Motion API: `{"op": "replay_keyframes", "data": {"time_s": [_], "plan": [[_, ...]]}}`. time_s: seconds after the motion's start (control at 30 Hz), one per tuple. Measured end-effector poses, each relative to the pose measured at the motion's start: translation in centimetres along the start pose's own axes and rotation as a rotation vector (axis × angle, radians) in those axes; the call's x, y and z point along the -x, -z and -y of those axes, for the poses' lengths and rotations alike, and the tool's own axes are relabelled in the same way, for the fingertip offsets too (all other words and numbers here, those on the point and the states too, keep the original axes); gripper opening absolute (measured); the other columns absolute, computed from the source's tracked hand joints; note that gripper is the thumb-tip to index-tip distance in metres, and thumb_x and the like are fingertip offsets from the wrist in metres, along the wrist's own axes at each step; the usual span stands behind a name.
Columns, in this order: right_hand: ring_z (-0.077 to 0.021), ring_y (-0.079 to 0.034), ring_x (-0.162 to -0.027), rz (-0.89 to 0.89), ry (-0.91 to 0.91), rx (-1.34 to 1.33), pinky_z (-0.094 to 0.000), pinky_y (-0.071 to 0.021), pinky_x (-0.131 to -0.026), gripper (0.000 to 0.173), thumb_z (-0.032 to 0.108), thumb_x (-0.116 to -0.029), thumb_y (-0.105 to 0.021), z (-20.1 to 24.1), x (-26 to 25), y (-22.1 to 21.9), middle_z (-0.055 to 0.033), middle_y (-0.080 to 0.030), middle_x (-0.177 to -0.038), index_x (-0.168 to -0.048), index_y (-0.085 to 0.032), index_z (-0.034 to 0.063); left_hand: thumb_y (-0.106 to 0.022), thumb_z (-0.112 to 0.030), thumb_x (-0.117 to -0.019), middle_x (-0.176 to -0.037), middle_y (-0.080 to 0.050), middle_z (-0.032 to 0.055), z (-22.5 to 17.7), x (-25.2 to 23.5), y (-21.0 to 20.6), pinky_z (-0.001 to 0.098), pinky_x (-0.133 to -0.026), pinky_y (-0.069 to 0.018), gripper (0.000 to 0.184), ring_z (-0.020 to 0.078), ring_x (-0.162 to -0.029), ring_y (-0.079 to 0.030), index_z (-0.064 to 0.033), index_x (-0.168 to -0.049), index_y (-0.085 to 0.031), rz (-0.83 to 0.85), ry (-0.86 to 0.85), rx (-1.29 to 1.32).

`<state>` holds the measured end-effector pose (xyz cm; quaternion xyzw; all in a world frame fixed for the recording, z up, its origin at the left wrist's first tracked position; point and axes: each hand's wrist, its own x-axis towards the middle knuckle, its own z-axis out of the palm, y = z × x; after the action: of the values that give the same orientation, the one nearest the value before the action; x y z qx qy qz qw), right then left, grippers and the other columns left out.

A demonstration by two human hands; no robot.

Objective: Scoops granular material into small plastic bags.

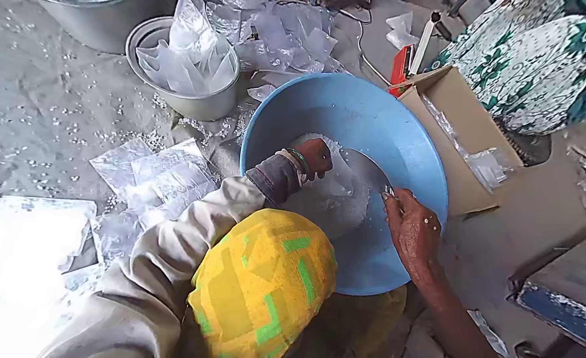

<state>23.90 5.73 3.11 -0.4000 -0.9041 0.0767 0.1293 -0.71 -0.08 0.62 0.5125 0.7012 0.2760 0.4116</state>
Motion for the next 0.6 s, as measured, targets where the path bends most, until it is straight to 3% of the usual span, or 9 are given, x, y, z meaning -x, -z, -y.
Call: {"op": "replay_keyframes", "data": {"time_s": [0.1,0.17,0.27,0.3,0.37,0.43,0.5,0.6], "plan": [[-0.0375,-0.072,-0.080,-0.057,-0.062,0.004,-0.0552,-0.0539,-0.072,0.034,0.021,-0.1088,-0.047,-0.5,0.3,0.0,-0.0223,-0.072,-0.091,-0.118,-0.067,-0.0057,-0.051,-0.013,-0.1082,-0.088,-0.070,0.0169,0.2,0.0,-0.1,0.0397,-0.071,-0.0545,0.028,0.0210,-0.068,-0.064,0.0079,-0.115,-0.068,-0.015,-0.014,-0.036],[-0.0368,-0.071,-0.078,-0.053,-0.127,-0.009,-0.0557,-0.0529,-0.072,0.034,0.022,-0.1090,-0.047,-1.2,0.3,0.3,-0.0216,-0.072,-0.089,-0.119,-0.065,-0.0055,-0.050,-0.012,-0.1079,-0.091,-0.071,0.0203,0.0,0.0,0.0,0.0475,-0.078,-0.0540,0.028,0.0280,-0.077,-0.067,0.0073,-0.114,-0.070,-0.056,0.009,-0.099],[-0.0293,-0.069,-0.070,-0.020,-0.172,-0.103,-0.0492,-0.0541,-0.067,0.032,0.019,-0.1081,-0.049,-2.8,0.8,0.4,-0.0181,-0.071,-0.084,-0.116,-0.065,-0.0067,-0.051,-0.011,-0.1051,-0.100,-0.070,0.0271,0.0,0.0,0.6,0.0613,-0.090,-0.0499,0.029,0.0407,-0.095,-0.069,0.0088,-0.109,-0.071,-0.158,0.060,-0.145],[-0.0238,-0.066,-0.067,-0.002,-0.183,-0.162,-0.0437,-0.0534,-0.064,0.031,0.019,-0.1079,-0.049,-3.1,0.9,0.3,-0.0154,-0.069,-0.082,-0.114,-0.064,-0.0074,-0.052,-0.012,-0.1046,-0.099,-0.070,0.0274,0.1,0.1,0.7,0.0618,-0.089,-0.0497,0.028,0.0410,-0.094,-0.069,0.0096,-0.106,-0.071,-0.174,0.040,-0.126],[-0.0113,-0.061,-0.063,0.039,-0.230,-0.304,-0.0305,-0.0517,-0.061,0.030,0.021,-0.1072,-0.053,-3.2,1.0,0.0,-0.0082,-0.064,-0.079,-0.112,-0.061,-0.0076,-0.055,-0.010,-0.1036,-0.087,-0.069,0.0230,0.1,0.6,0.1,0.0532,-0.078,-0.0526,0.026,0.0326,-0.077,-0.067,0.0100,-0.099,-0.071,-0.137,-0.086,-0.056],[-0.0070,-0.059,-0.064,0.071,-0.275,-0.398,-0.0258,-0.0507,-0.062,0.029,0.021,-0.1058,-0.056,-2.8,0.5,-0.5,-0.0062,-0.062,-0.081,-0.113,-0.059,-0.0077,-0.055,-0.008,-0.1030,-0.077,-0.067,0.0149,-0.2,0.7,-0.7,0.0400,-0.068,-0.0527,0.024,0.0201,-0.065,-0.061,0.0090,-0.096,-0.070,-0.046,-0.179,-0.006],[-0.0105,-0.060,-0.068,0.119,-0.280,-0.424,-0.0303,-0.0516,-0.066,0.031,0.021,-0.1039,-0.060,-2.4,-0.4,-1.4,-0.0090,-0.062,-0.085,-0.115,-0.057,-0.0075,-0.054,-0.007,-0.1034,-0.074,-0.065,0.0122,-0.3,0.7,-1.0,0.0367,-0.066,-0.0516,0.025,0.0164,-0.062,-0.059,0.0090,-0.094,-0.070,-0.012,-0.182,0.006],[-0.0237,-0.064,-0.076,0.204,-0.237,-0.389,-0.0443,-0.0534,-0.075,0.047,0.029,-0.0984,-0.070,-1.2,-2.1,-3.1,-0.0175,-0.065,-0.091,-0.122,-0.056,-0.0089,-0.054,-0.008,-0.1043,-0.072,-0.064,0.0105,-0.4,0.8,-0.7,0.0353,-0.065,-0.0504,0.024,0.0150,-0.061,-0.057,0.0086,-0.094,-0.070,-0.006,-0.164,-0.015]]}}
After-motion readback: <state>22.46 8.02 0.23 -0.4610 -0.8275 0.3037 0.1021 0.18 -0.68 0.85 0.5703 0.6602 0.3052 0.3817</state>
